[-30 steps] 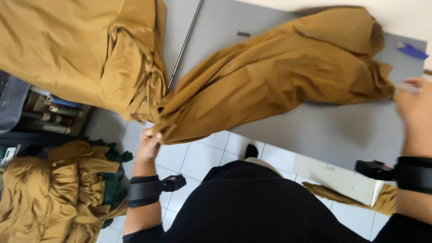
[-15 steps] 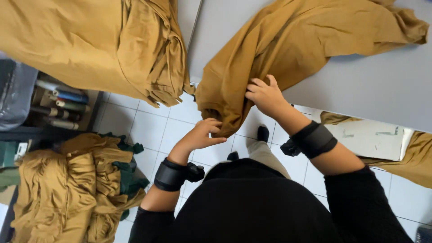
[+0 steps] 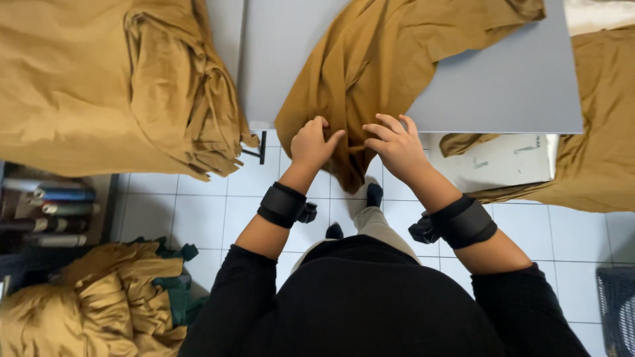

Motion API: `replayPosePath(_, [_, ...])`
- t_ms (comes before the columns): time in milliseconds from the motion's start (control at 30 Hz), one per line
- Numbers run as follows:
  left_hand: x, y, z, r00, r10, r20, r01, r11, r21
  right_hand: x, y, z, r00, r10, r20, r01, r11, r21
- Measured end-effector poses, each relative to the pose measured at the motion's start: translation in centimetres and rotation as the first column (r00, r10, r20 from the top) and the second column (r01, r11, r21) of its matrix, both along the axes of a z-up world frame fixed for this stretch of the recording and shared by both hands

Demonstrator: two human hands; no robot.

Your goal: The recorder is folding and rolling brown t-shirts on a workshop table.

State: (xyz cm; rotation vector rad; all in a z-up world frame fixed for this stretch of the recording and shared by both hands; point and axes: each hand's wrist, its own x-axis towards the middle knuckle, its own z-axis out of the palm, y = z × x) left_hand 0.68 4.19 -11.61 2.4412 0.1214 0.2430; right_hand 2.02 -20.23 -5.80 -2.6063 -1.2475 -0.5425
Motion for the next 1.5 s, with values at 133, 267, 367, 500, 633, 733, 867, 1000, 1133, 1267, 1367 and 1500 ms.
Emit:
replayPosePath(133, [2.6, 0.6, -3.3, 0.996, 0.045, 0.075, -0.042, 0.998, -0.042, 1.6, -4.1, -0.1, 0.986, -0.136, 0.092, 0.137, 0.991, -0.002])
replayPosePath(267, [1.5, 4.1, -0.9, 0.965, 0.23, 0.126, -0.217, 0.97, -0.114, 3.9, -12.5, -1.1, 0.923, -0.356, 0.148, 0.351, 0.934, 0.058])
replayPosePath(367, [1.1, 4.7, 0.4, 0.966, 0.257, 0.037, -0.252, 0.962, -0.101, 5.7, -17.3, -2.1, 0.87, -0.481, 0.109, 0.475, 0.876, 0.081])
replayPosePath(500, [0.6, 2.3, -1.4, 0.995, -0.02, -0.103, 0.014, 0.998, -0.055, 7.0, -17.7, -5.2, 0.774, -0.618, 0.137, 0.63, 0.773, -0.078])
replayPosePath(633, [1.5, -0.2, -2.0, 0.956, -0.101, -0.276, 0.108, 0.994, 0.012, 5.1, -10.1, -3.7, 0.871, -0.485, -0.076, 0.483, 0.875, -0.042])
replayPosePath(733, [2.7, -1.4, -1.1, 0.948, -0.052, -0.315, 0.113, 0.978, 0.177, 5.5, -6.1, -4.9, 0.943, -0.266, -0.2, 0.289, 0.953, 0.092])
replayPosePath(867, [2.0, -3.5, 3.9, 0.992, -0.077, -0.105, 0.101, 0.963, 0.252, 6.9, -4.6, -5.9, 0.957, -0.197, -0.215, 0.251, 0.932, 0.263])
replayPosePath(1000, [3.9, -5.7, 5.1, 0.924, -0.282, 0.259, 0.232, 0.95, 0.209, 8.3, -4.4, -6.6, 0.946, -0.171, -0.275, 0.227, 0.956, 0.188])
replayPosePath(1133, [6.3, -8.6, 2.9, 0.878, -0.394, 0.27, 0.281, 0.883, 0.376, 8.6, -4.7, -8.2, 0.925, -0.222, -0.31, 0.245, 0.969, 0.036])
replayPosePath(1267, [8.8, -8.4, -1.4, 0.888, -0.342, 0.307, 0.174, 0.869, 0.464, 10.1, -5.0, -11.2, 0.926, -0.217, -0.308, 0.254, 0.963, 0.086])
replayPosePath(1367, [9.5, -8.0, -0.8, 0.88, -0.271, 0.391, 0.071, 0.887, 0.455, 10.8, -5.1, -10.9, 0.903, -0.198, -0.382, 0.27, 0.952, 0.145])
replayPosePath(1500, [8.7, -8.5, 1.2, 0.929, -0.25, 0.274, 0.129, 0.91, 0.393, 11.3, -4.8, -9.7, 0.87, -0.14, -0.472, 0.249, 0.952, 0.177])
